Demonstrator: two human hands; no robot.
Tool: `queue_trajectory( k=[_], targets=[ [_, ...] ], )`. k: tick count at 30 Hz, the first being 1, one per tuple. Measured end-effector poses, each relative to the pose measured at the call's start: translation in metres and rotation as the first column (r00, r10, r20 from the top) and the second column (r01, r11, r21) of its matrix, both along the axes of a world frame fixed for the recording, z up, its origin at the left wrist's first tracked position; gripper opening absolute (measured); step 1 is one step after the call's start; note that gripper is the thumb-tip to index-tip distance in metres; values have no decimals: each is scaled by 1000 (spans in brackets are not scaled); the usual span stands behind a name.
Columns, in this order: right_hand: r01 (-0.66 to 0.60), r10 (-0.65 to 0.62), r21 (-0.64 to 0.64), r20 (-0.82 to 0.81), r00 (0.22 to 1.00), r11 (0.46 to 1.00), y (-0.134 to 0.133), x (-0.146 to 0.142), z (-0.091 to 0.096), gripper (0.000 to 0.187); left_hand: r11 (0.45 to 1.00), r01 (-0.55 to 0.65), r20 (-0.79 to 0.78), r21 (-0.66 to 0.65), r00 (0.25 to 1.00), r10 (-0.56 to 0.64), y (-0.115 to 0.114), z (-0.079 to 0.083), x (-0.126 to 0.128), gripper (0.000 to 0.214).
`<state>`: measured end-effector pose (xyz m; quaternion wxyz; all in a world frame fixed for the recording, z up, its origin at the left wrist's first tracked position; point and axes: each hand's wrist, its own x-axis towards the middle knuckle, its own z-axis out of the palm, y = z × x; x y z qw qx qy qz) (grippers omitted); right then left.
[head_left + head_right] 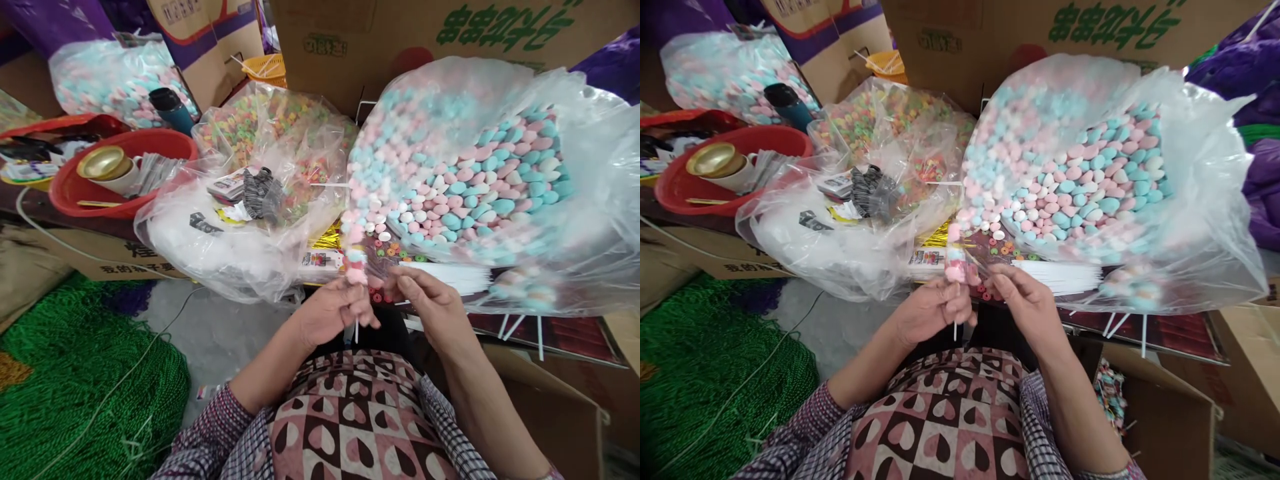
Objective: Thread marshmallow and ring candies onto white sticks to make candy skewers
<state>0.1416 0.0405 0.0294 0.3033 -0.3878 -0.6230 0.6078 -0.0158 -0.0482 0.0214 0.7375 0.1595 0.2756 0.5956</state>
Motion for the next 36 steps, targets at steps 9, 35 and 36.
queue_trajectory(
  k=[9, 35, 36],
  targets=[
    [-36, -12, -226, -209, 978, 973, -17, -10, 2, 33, 959, 278, -207, 57, 943, -261, 0, -5, 32, 45],
    [-167, 110, 307, 193, 975, 937, 41, -87, -7, 27, 881, -469, -358, 61, 814, 458, -9, -16, -45, 39],
    [-205, 87, 406, 291, 953, 890, 47, -98, -9, 24, 853, -519, -305, 45, 806, 507, -9, -16, -50, 39]
  ],
)
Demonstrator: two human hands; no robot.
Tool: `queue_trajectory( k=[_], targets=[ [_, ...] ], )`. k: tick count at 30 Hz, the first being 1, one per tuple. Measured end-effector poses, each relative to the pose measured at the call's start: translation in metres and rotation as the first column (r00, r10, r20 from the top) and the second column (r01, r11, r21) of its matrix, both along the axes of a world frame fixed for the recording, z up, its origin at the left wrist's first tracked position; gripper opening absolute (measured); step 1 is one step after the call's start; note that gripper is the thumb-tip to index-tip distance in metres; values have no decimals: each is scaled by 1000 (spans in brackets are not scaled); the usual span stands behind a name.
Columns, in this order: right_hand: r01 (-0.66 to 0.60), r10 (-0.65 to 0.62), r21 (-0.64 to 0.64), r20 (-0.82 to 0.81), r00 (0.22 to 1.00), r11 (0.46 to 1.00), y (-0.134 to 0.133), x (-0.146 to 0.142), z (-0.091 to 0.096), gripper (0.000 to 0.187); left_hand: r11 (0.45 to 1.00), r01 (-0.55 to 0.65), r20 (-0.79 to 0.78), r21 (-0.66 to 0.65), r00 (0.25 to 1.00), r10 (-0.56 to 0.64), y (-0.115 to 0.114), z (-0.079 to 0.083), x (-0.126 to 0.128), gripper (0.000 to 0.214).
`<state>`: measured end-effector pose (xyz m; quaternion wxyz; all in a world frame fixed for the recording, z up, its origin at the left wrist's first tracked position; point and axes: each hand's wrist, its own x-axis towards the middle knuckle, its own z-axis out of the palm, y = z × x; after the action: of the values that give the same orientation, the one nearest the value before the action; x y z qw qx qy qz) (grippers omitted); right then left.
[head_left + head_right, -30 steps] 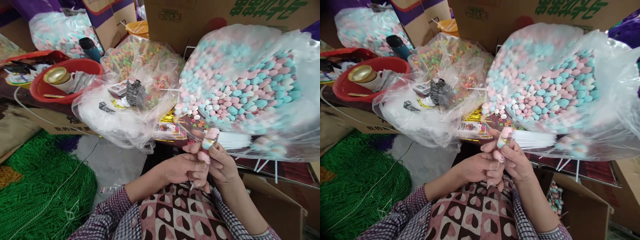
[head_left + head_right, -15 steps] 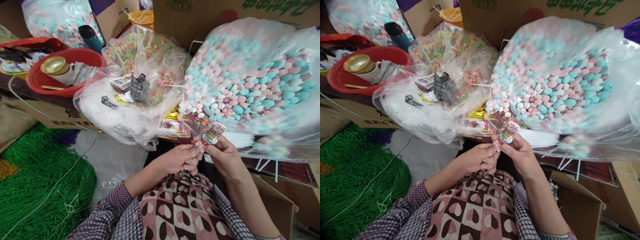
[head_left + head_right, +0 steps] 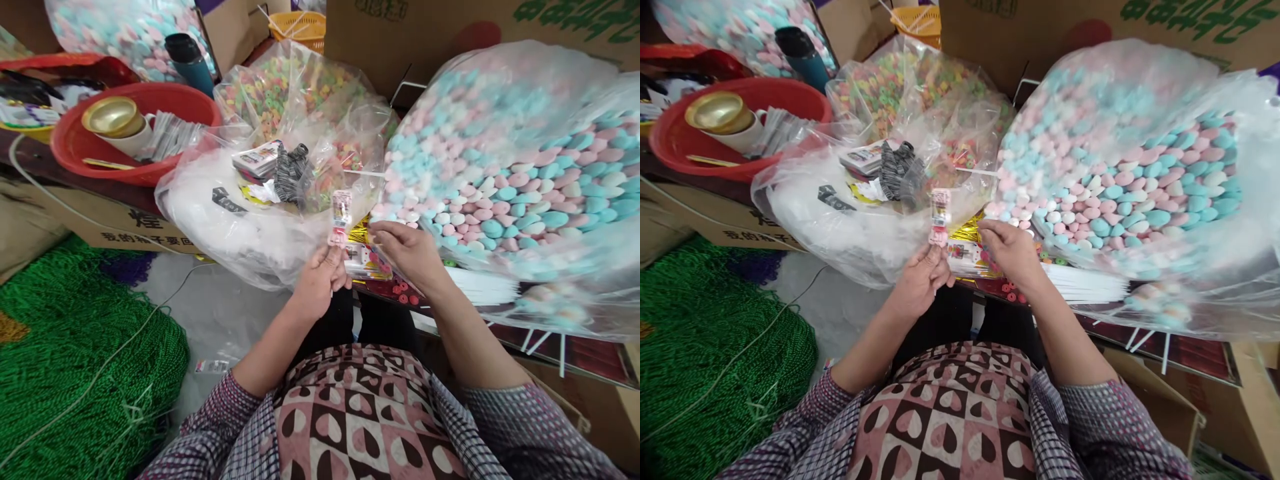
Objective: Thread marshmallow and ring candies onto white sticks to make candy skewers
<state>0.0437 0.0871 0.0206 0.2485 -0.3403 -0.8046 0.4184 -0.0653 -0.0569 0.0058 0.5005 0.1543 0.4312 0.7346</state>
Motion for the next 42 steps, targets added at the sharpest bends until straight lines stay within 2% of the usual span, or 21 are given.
queue_trajectory(
  k=[1, 3, 5, 7, 14, 20, 23, 25, 26, 27, 29, 31, 33, 37, 40, 42],
  targets=[
    [-24, 12, 120, 105, 994, 993, 5, -11, -2, 24, 999, -37, 37, 7, 999, 37, 0, 1, -3, 39],
    [-147, 38, 289, 352, 935, 946, 9, -29, -6, 26, 997, -72, 82, 11, 994, 71, 1, 2, -7, 36],
    [-258, 26, 377, 522, 853, 890, 10, -42, -9, 25, 997, -80, 116, 18, 990, 78, 1, 3, -9, 34],
    [-301, -7, 420, 592, 806, 856, 9, -48, -12, 25, 996, -84, 141, 25, 987, 80, 0, 3, -9, 34],
    [-297, -76, 470, 625, 777, 831, 14, -48, -16, 28, 995, -94, 181, 20, 979, 89, 1, 1, -7, 35],
    [-202, -41, 438, 485, 873, 876, 19, -37, -8, 25, 995, -97, 196, 27, 976, 90, 1, -2, -7, 35],
    [-77, -19, 292, 311, 950, 953, 16, -30, -8, 23, 995, -93, 200, 35, 976, 84, 2, -4, -7, 36],
    [-9, -5, 84, 171, 985, 996, 13, -24, -12, 18, 995, -88, 197, 38, 977, 79, 2, -4, -7, 36],
    [18, -15, -32, 110, 994, 999, 11, -21, -14, 16, 996, -85, 193, 38, 978, 76, 2, -5, -7, 35],
    [40, -32, -147, 61, 998, 988, 9, -18, -15, 15, 996, -83, 190, 38, 979, 74, 2, -5, -7, 35],
    [69, -76, -356, -5, 997, 932, 5, -12, -19, 17, 996, -76, 187, 40, 980, 67, 3, -5, -7, 35],
    [68, -110, -488, -57, 992, 870, 2, -7, -21, 23, 997, -68, 188, 44, 980, 59, 3, -6, -5, 35],
    [53, -126, -533, -101, 987, 844, 1, -4, -23, 26, 997, -60, 185, 46, 981, 51, 4, -7, -3, 36],
    [46, -177, -521, -206, 962, 852, -2, -3, -20, 26, 999, -34, 151, 35, 988, 28, 6, -7, 3, 37],
    [44, -191, -448, -289, 938, 893, -15, 0, -13, 21, 1000, -18, 113, 6, 993, 17, 8, -6, 9, 40],
    [45, -148, -344, -279, 949, 938, -28, 4, -9, 17, 999, -10, 70, -31, 997, 12, 10, -5, 12, 41]
  ],
)
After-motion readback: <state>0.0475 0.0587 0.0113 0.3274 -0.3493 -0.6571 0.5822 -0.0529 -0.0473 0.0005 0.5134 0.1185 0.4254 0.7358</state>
